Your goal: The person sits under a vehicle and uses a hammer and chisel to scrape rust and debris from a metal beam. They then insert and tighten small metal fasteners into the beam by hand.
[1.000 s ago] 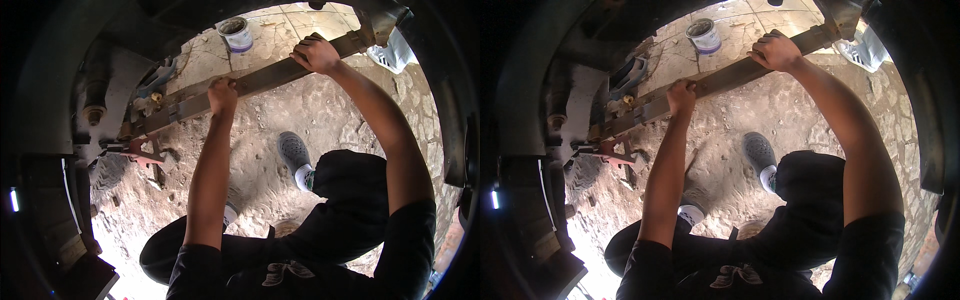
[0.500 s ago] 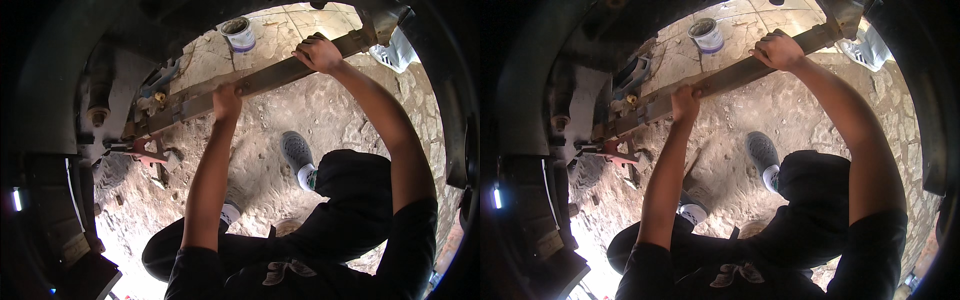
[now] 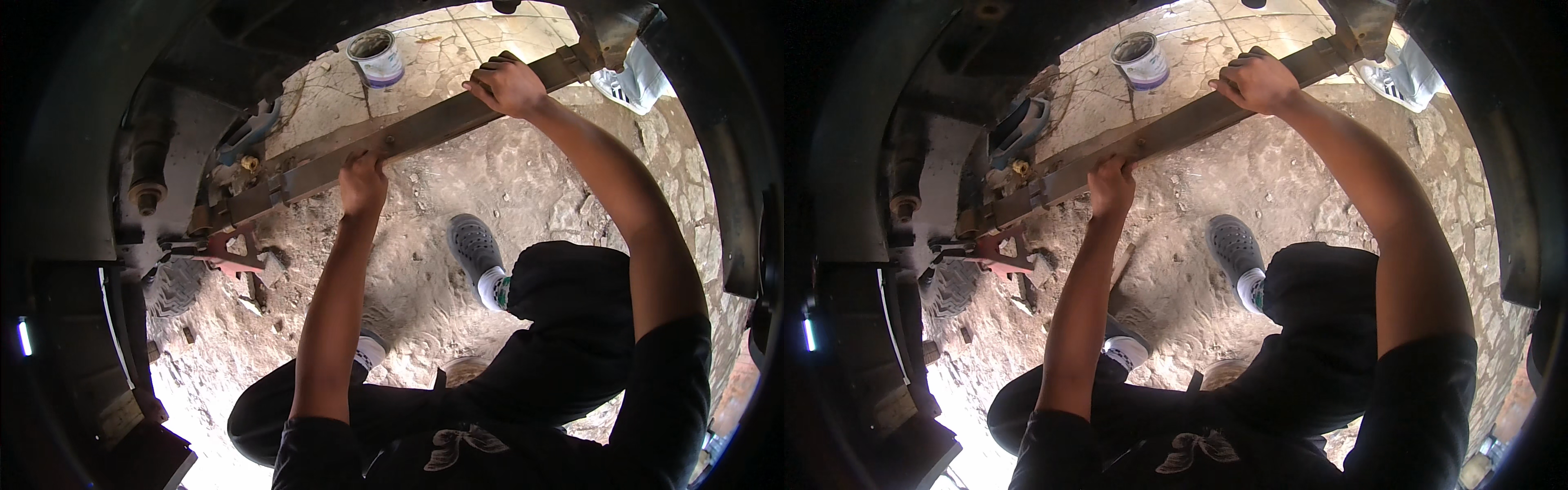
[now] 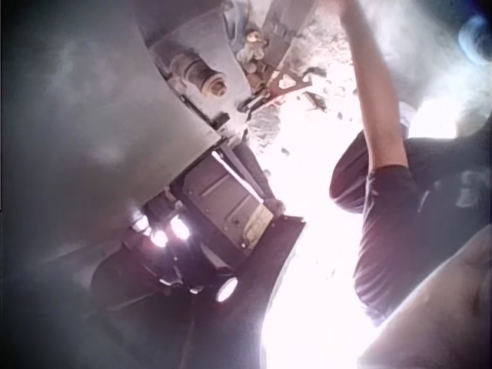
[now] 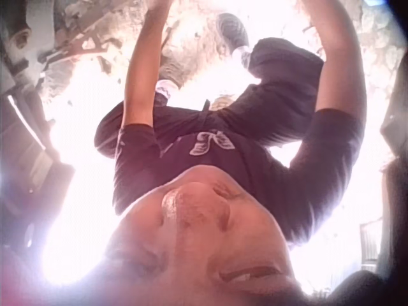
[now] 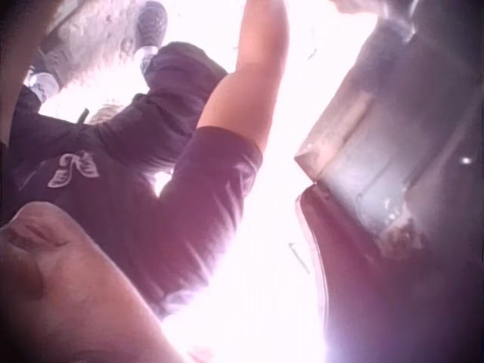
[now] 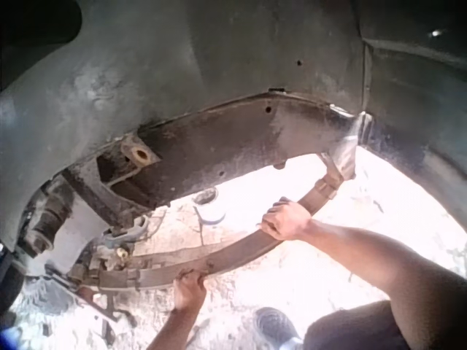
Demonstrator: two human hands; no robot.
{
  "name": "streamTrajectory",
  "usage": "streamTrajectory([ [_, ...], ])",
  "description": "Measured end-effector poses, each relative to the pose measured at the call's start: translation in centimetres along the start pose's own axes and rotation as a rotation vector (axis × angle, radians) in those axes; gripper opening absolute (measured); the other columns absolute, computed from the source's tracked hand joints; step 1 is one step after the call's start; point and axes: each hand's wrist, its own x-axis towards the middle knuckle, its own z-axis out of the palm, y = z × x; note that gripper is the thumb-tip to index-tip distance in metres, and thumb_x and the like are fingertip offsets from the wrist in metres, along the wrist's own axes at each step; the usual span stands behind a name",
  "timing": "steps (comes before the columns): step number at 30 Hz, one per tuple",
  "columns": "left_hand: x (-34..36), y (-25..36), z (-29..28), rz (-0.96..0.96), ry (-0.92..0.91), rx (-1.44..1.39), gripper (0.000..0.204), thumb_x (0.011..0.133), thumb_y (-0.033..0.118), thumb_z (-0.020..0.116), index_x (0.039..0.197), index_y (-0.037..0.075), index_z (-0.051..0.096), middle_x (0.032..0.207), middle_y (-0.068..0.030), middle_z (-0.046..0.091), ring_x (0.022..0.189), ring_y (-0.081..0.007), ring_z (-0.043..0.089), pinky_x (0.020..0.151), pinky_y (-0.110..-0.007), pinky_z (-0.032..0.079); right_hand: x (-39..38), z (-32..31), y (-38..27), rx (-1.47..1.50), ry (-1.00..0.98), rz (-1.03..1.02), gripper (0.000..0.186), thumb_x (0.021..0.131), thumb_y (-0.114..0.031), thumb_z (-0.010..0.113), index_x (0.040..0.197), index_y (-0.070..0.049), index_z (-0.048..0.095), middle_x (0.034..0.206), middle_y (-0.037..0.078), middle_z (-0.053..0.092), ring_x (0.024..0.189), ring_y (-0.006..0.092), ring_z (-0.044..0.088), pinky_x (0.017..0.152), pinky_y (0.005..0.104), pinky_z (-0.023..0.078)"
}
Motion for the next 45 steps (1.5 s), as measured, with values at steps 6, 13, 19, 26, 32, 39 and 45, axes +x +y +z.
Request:
streamTrajectory([
  [6,3.7,-1.4,-0.7,-0.058,-0.022,0.121,0.012,0.089,0.012,0.074,0.095,0.003,0.076,0.101,-0.0199,0.073,0.1,-0.0407,0.07,0.092,-0.05,0.055,1.3,-0.6,-1.0,-0.021,-0.001,-0.017,0.042,0.108,-0.044,0.053,0.094,-0.009,0.072,0.087,0.01,0.074,0.089,0.0338,0.071,0.093,0.0452,0.053],
  [13,-1.6,0.1,-0.9,0.095,0.057,0.045,0.018,0.086,-0.001,0.069,0.099,0.005,0.08,0.1,-0.0169,0.074,0.099,-0.0375,0.071,0.087,-0.046,0.058,1.0,-0.5,-0.9,-0.023,0.026,0.016,0.044,0.108,-0.044,0.053,0.09,-0.008,0.072,0.085,0.009,0.073,0.088,0.033,0.071,0.092,0.0446,0.053],
  [19,-1.8,-0.1,-2.7,0.078,0.183,-0.068,0.011,0.086,0.004,0.077,0.097,0.005,0.08,0.092,-0.0149,0.075,0.088,-0.0366,0.073,0.079,-0.044,0.059,0.7,-0.7,-0.5,-0.029,0.026,0.005,0.039,0.107,-0.041,0.057,0.091,-0.008,0.073,0.084,0.01,0.073,0.087,0.0323,0.071,0.088,0.0444,0.055],
  [26,2.7,-2.6,-0.7,-0.01,0.143,0.077,0.01,0.086,0.01,0.08,0.095,0.006,0.078,0.096,-0.0175,0.074,0.087,-0.0393,0.073,0.08,-0.046,0.058,0.9,0.0,-0.6,-0.004,0.066,0.018,0.04,0.107,-0.041,0.055,0.09,-0.009,0.072,0.085,0.009,0.072,0.087,0.033,0.071,0.087,0.0461,0.055],
  [32,3.4,-2.5,-0.4,-0.008,-0.022,0.1,0.011,0.086,0.012,0.08,0.095,0.006,0.08,0.099,-0.0198,0.074,0.093,-0.0401,0.072,0.086,-0.048,0.058,0.4,-0.3,-0.5,-0.014,0.002,0.062,0.043,0.108,-0.043,0.053,0.092,-0.009,0.073,0.088,0.01,0.074,0.088,0.0339,0.071,0.089,0.0458,0.055],
  [39,5.2,-2.4,-1.3,-0.115,-0.035,0.099,0.014,0.086,0.016,0.081,0.097,0.006,0.079,0.099,-0.0193,0.074,0.094,-0.0403,0.072,0.089,-0.048,0.058,1.4,-0.2,-0.7,-0.027,0.039,0.011,0.044,0.108,-0.043,0.053,0.092,-0.008,0.073,0.088,0.011,0.074,0.09,0.0343,0.072,0.088,0.0462,0.055],
  [45,1.2,-0.5,-1.2,-0.111,-0.046,0.061,0.013,0.087,0.016,0.08,0.096,0.006,0.079,0.1,-0.0173,0.075,0.097,-0.0394,0.072,0.09,-0.047,0.058,0.8,-0.5,-0.7,-0.013,0.023,0.029,0.039,0.107,-0.038,0.058,0.09,-0.006,0.072,0.083,0.013,0.073,0.085,0.0339,0.07,0.088,0.0447,0.053],
])
